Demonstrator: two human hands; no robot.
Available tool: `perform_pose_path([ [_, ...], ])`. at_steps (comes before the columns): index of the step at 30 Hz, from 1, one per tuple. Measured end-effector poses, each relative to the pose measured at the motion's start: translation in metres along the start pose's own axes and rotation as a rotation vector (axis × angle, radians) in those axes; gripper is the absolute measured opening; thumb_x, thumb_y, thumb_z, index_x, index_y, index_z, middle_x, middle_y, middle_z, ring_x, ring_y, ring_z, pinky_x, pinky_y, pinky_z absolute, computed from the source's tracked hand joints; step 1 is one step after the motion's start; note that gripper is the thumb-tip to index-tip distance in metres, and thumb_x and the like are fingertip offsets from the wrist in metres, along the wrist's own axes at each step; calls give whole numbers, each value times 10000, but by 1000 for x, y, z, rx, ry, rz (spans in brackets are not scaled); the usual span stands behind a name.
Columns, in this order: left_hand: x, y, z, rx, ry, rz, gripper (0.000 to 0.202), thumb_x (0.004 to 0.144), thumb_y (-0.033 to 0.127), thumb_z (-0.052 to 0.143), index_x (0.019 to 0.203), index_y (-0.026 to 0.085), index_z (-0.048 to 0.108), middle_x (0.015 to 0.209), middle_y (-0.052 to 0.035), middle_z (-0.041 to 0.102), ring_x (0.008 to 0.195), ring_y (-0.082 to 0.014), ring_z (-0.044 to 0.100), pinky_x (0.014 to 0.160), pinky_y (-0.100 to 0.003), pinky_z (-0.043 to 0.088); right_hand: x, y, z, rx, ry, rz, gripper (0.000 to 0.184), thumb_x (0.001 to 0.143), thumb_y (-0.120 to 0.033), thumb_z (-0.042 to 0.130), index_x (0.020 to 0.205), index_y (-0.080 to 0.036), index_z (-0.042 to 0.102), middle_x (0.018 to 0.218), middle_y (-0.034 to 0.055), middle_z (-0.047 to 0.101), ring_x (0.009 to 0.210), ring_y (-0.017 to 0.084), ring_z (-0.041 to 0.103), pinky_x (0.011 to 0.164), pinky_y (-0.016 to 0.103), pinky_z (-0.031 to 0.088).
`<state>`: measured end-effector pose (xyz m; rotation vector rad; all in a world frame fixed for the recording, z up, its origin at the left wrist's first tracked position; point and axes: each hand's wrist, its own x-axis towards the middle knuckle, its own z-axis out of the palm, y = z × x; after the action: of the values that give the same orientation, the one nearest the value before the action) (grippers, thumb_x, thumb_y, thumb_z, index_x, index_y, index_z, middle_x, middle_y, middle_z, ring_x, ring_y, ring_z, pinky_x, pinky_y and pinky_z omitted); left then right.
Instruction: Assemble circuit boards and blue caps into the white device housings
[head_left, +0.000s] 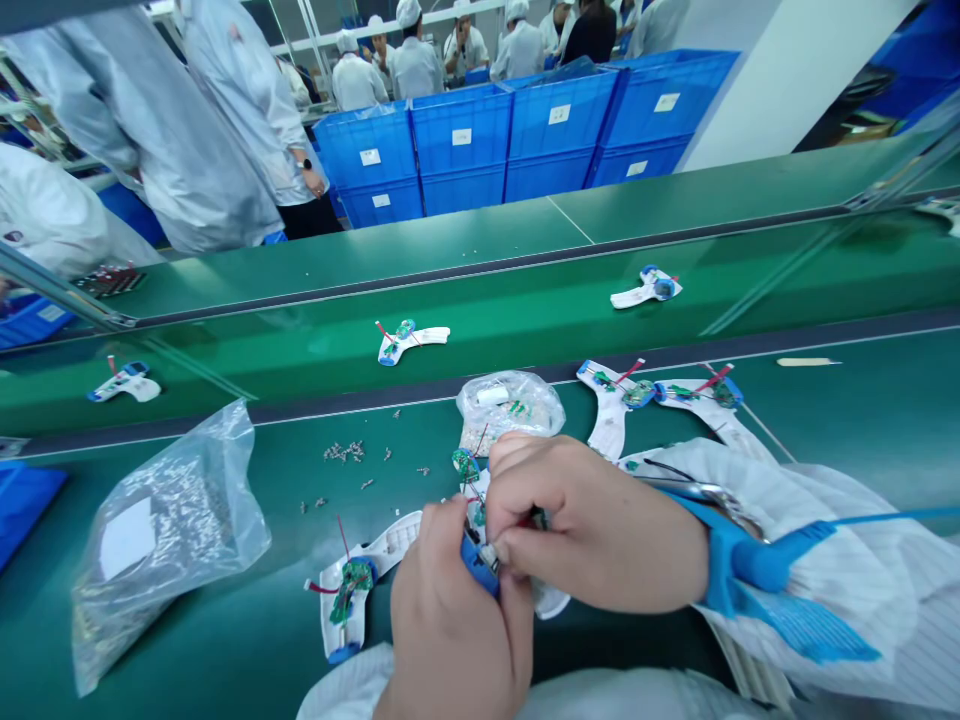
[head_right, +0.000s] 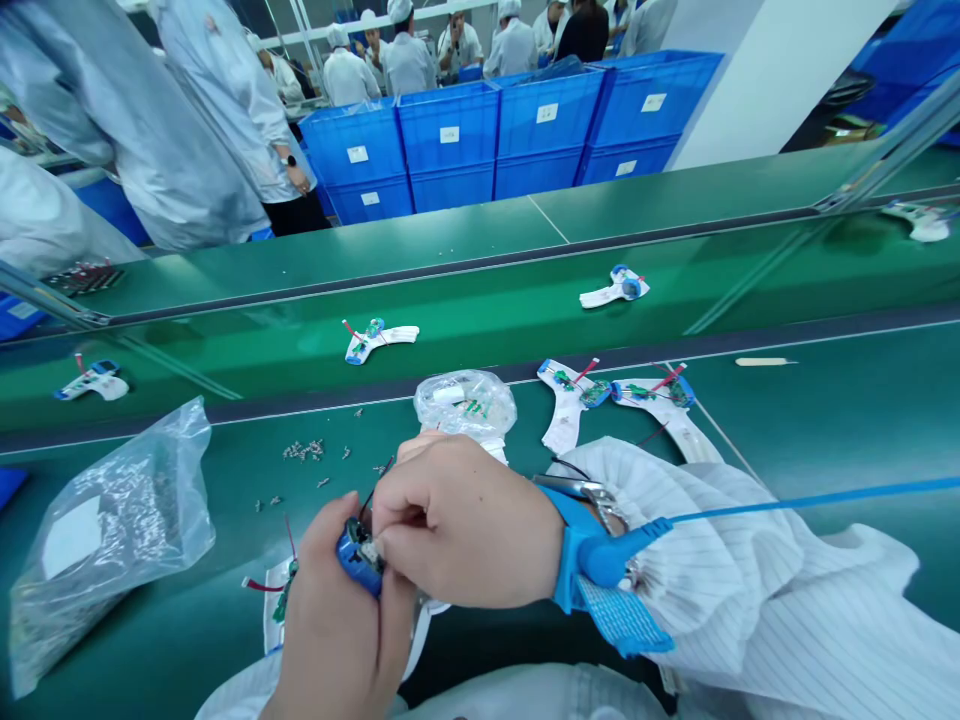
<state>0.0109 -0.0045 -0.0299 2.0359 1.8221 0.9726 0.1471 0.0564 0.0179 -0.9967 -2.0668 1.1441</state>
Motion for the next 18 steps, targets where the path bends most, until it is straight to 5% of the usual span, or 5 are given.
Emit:
perform_pose_path([
  [6,4,8,-3,102,-40,10,284,826,282,401,1071,142,427,878,-174,619,695,-313,617,597,-405,420,0,1,1,60,-58,-27,206,625,15,485,493,-142,507,489,-42,474,577,81,437,627,207,376],
  [11,7,4,-5,-140,-138,-135,315,845,367,366,1073,182,478,799,-120,643,651,-283,612,572,-374,408,13,16,-8,60,-219,31,156,704,-67,562,587,-139,636,566,-22,600,656,99,541,640,201,420],
  [14,7,-2,-10,-291,-131,-276,361,842,466,391,1064,215,523,648,-32,599,483,-201,528,487,-305,368,51,49,-27,-150,-254,137,157,821,-195,544,805,-132,687,816,6,691,780,105,615,729,195,463],
  [18,3,-12,-17,-450,62,-412,466,747,613,491,1008,235,568,704,-13,579,481,-147,480,466,-260,366,123,106,-59,-534,-54,328,312,870,-215,518,1156,-93,553,1181,116,571,1063,204,543,929,354,423],
])
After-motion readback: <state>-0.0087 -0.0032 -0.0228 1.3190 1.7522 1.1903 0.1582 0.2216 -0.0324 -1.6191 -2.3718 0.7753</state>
